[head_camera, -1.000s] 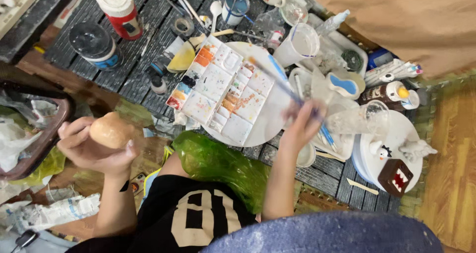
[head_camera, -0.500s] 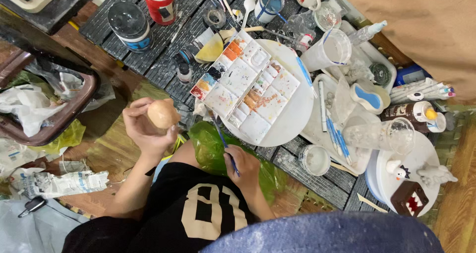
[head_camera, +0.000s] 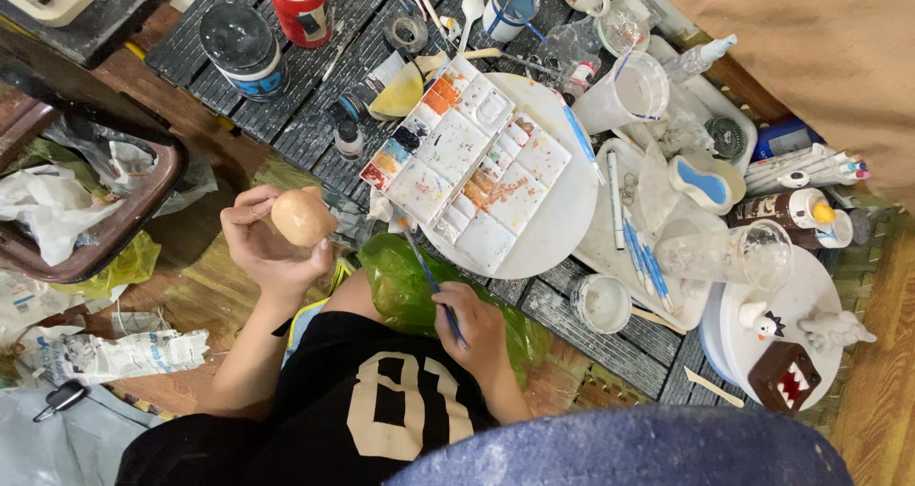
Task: The person paints details on small ceramic figurines using a fine brush and watercolor paints. They first add black details to a white penguin-like figure, then switch to a beige head-shaped figurine to paint facial features.
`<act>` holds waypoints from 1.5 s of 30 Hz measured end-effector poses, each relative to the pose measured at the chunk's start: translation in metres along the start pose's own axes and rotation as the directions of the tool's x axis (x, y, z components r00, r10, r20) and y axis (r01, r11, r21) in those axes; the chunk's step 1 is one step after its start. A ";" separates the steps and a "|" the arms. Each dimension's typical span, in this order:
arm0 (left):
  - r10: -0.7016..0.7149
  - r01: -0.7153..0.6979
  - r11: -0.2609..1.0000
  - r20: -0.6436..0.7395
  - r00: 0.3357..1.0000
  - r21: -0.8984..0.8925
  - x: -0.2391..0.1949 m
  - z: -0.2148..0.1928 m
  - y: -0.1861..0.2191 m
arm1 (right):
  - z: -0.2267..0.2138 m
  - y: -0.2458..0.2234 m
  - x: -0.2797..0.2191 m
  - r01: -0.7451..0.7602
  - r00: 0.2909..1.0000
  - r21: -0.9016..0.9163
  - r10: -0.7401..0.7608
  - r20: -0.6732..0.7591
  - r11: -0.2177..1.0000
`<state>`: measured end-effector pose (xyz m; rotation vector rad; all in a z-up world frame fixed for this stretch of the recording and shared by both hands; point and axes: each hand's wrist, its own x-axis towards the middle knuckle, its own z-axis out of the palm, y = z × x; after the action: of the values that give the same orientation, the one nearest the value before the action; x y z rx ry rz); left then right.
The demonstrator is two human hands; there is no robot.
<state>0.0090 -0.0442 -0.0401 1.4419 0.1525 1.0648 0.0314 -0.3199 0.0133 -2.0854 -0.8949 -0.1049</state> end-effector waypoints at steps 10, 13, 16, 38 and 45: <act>0.029 -0.029 0.997 0.001 1.000 0.075 0.002 0.000 0.000 | -0.038 0.048 0.035 -0.129 0.884 0.356 0.270 -0.381 0.926; 0.016 -0.017 0.998 0.012 1.000 0.057 0.001 0.004 0.002 | -0.044 0.055 0.094 -0.171 0.833 0.402 0.349 -0.429 0.900; 0.049 -0.050 0.998 0.026 0.998 0.035 0.005 0.005 0.005 | -0.044 0.063 0.148 -0.192 0.865 0.354 0.328 -0.379 0.915; 0.127 -0.130 0.972 0.027 0.992 0.194 0.011 -0.002 0.008 | -0.033 0.103 0.200 -0.149 0.906 0.302 0.253 -0.340 0.942; 0.116 -0.120 0.972 0.031 0.993 0.201 0.009 -0.003 0.010 | -0.036 0.100 0.200 -0.173 0.912 0.265 0.256 -0.321 0.949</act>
<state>0.0074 -0.0381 -0.0274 1.6609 0.1662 1.1582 0.2505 -0.2732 0.0432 -1.8543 -0.4320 -0.2370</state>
